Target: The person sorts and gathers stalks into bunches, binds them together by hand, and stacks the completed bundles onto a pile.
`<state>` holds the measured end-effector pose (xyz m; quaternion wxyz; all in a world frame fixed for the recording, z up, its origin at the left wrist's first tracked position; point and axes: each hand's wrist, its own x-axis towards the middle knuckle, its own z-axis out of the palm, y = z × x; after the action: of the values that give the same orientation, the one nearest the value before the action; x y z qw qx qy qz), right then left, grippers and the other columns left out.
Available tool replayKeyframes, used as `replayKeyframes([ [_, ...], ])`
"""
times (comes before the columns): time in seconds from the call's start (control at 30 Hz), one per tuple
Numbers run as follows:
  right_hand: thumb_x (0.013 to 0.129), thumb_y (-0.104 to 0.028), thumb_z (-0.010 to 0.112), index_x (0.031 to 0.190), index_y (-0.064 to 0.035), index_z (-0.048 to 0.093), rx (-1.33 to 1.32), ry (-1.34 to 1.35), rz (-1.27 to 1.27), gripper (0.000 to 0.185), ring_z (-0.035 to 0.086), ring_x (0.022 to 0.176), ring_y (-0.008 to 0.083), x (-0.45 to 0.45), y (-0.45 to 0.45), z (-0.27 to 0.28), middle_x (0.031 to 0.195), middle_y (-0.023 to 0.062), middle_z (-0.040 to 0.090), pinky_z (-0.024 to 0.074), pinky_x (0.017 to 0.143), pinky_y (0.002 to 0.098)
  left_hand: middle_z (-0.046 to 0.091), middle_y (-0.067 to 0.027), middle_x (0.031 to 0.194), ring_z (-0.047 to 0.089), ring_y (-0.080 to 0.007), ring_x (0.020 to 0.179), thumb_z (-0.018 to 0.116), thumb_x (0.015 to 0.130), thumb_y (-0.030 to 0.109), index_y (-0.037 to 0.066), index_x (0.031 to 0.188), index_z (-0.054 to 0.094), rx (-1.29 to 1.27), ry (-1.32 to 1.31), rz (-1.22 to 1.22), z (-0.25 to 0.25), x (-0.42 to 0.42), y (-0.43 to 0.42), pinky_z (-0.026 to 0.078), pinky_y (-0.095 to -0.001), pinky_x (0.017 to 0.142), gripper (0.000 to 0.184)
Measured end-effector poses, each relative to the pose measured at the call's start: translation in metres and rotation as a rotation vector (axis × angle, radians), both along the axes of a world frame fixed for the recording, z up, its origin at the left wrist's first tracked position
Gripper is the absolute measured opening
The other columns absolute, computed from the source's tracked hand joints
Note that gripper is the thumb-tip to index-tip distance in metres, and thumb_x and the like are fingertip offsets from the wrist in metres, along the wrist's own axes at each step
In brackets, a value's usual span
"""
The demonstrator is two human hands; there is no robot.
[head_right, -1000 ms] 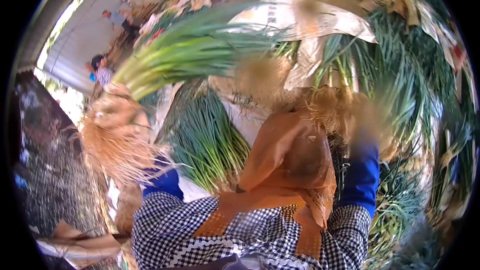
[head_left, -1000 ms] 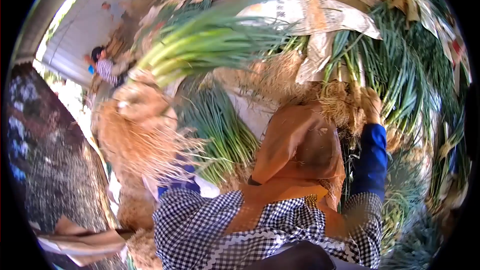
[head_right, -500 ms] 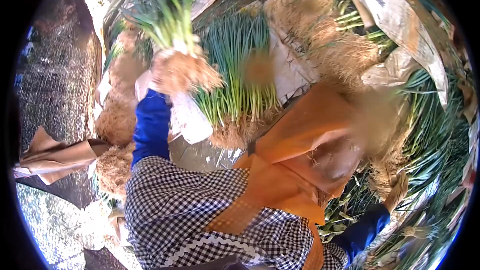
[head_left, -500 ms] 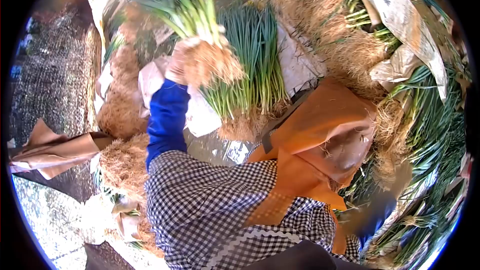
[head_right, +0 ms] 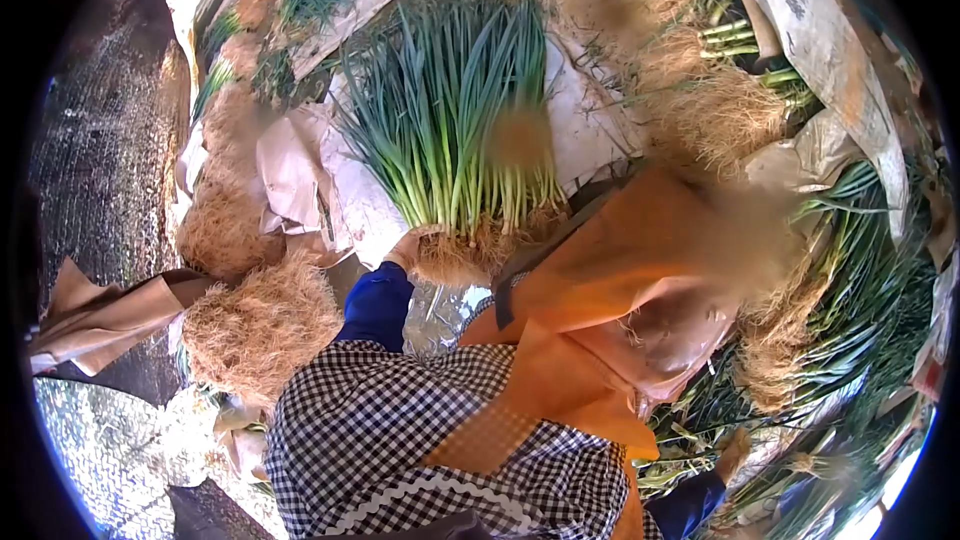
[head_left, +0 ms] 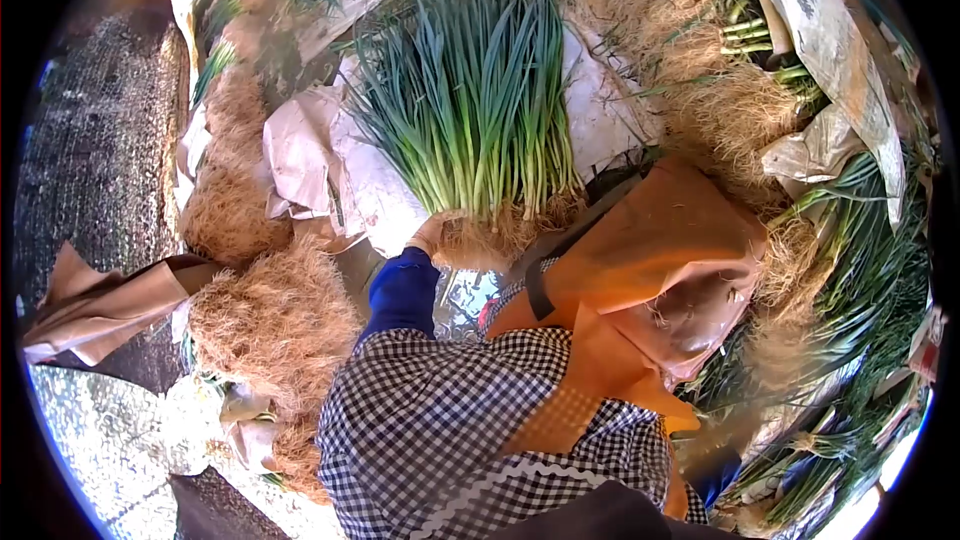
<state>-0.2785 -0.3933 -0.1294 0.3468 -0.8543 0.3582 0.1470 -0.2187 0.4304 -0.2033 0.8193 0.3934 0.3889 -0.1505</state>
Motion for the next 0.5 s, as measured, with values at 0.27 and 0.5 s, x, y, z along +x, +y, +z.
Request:
replayKeyframes([
  [0.27,0.086,-0.033,0.049,0.086,-0.0034,0.054,-0.218,0.112,0.149,0.03,0.048,0.066,0.0196,-0.037,-0.004,-0.009,0.073,0.0095,0.052,0.0394,0.062,0.0312,0.061,-0.0099,0.097,0.06,-0.0234,0.08,0.062,0.081,0.025,0.003,0.128,0.034,0.731,0.278,-0.076,0.033,0.001,0.005,0.047,-0.0291,0.07,0.059],
  [0.5,0.087,-0.029,0.049,0.111,-0.0005,0.051,0.027,-0.105,-0.121,0.037,0.051,0.104,0.0262,0.002,0.029,-0.017,0.112,0.0195,0.054,0.0379,0.088,0.0339,0.005,-0.0236,0.143,0.008,-0.038,0.132,0.06,0.078,0.035,0.01,0.14,0.011,1.482,0.263,-0.648,0.006,0.027,-0.046,0.015,-0.0396,0.107,0.083],
])
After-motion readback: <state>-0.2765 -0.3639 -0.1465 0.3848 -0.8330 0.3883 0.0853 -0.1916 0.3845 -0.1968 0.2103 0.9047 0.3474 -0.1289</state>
